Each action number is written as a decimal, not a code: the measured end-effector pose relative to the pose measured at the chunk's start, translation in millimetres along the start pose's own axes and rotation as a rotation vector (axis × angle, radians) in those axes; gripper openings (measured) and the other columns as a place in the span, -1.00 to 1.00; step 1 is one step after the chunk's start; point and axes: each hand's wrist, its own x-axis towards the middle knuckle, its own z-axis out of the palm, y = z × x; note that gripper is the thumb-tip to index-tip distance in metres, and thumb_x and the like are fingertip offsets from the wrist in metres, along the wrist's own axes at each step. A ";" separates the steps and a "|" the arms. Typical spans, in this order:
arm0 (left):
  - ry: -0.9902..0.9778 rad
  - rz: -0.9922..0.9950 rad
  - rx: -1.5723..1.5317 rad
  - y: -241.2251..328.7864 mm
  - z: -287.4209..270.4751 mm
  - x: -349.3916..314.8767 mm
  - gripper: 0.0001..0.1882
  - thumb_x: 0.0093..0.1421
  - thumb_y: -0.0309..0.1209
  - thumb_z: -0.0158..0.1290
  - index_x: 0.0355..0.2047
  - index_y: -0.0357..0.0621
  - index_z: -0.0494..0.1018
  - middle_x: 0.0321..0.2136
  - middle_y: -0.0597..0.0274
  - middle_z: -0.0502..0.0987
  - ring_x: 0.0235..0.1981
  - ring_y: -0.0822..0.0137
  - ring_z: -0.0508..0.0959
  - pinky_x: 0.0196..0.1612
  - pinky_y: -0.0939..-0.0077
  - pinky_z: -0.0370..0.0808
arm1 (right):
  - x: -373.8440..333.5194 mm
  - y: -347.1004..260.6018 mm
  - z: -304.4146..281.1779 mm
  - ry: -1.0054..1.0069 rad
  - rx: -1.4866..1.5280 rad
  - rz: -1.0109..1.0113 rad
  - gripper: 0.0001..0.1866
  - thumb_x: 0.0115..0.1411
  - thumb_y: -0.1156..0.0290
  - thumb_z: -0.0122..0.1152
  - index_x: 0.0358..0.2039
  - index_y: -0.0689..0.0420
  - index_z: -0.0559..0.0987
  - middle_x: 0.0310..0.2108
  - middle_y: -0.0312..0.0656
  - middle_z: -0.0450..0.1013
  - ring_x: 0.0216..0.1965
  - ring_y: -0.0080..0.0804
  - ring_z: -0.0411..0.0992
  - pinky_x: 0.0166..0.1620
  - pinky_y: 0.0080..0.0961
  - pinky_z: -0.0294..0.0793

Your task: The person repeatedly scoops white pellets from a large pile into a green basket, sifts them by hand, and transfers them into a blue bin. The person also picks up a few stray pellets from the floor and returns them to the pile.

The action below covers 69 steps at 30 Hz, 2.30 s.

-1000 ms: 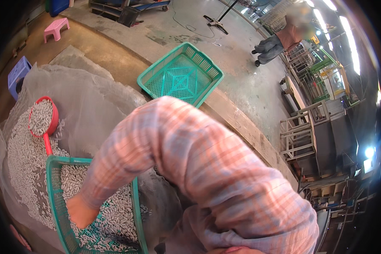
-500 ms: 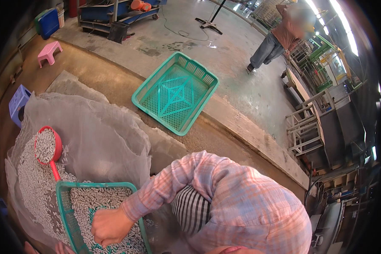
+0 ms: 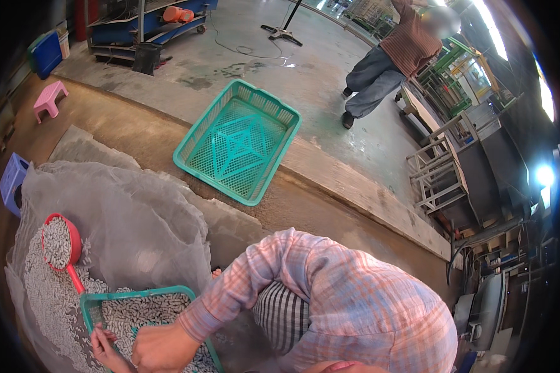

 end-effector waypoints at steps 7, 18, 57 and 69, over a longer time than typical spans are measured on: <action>-0.482 0.016 0.362 -21.2 27.7 -14.9 -0.78 0.27 -0.38 -0.04 -0.16 -0.22 0.49 -0.40 0.31 0.43 -0.39 0.47 0.39 -0.34 0.61 0.34 | -3.8 -5.1 -5.8 0.043 -0.194 -0.017 -0.87 -0.14 0.29 0.23 -0.58 0.05 0.62 -0.60 -0.15 0.45 -0.49 -0.08 0.47 -0.42 -0.17 0.38; -0.506 0.043 0.549 -66.7 32.4 -38.3 -0.78 0.20 -0.44 0.00 -0.16 -0.19 0.50 -0.33 0.21 0.44 -0.31 0.30 0.42 -0.28 0.49 0.39 | -4.6 9.9 13.7 -0.017 -0.202 0.049 -0.82 -0.13 0.24 0.21 -0.61 0.08 0.60 -0.62 -0.14 0.44 -0.49 -0.07 0.46 -0.41 -0.18 0.38; -0.013 -0.222 0.821 -93.9 -21.5 -203.7 -0.73 0.10 -0.27 0.10 -0.18 0.02 0.51 -0.17 0.22 0.54 -0.25 0.15 0.57 -0.17 0.24 0.52 | -36.8 193.8 2.6 -0.187 -0.367 0.566 -0.55 0.06 0.26 0.31 -0.09 0.25 0.51 -0.44 -0.16 0.47 -0.48 -0.43 0.39 -0.36 -0.49 0.40; 0.846 -0.347 0.872 -229.3 -54.7 -232.2 -0.32 0.29 -0.12 -0.14 0.33 -0.09 -0.04 0.33 -0.08 -0.08 0.33 -0.19 -0.10 0.33 0.04 -0.15 | -19.2 140.8 16.4 -0.021 0.005 0.616 -0.60 0.20 0.39 0.15 0.03 0.27 0.45 -0.49 -0.31 0.40 -0.43 -0.60 0.24 -0.36 -0.58 0.29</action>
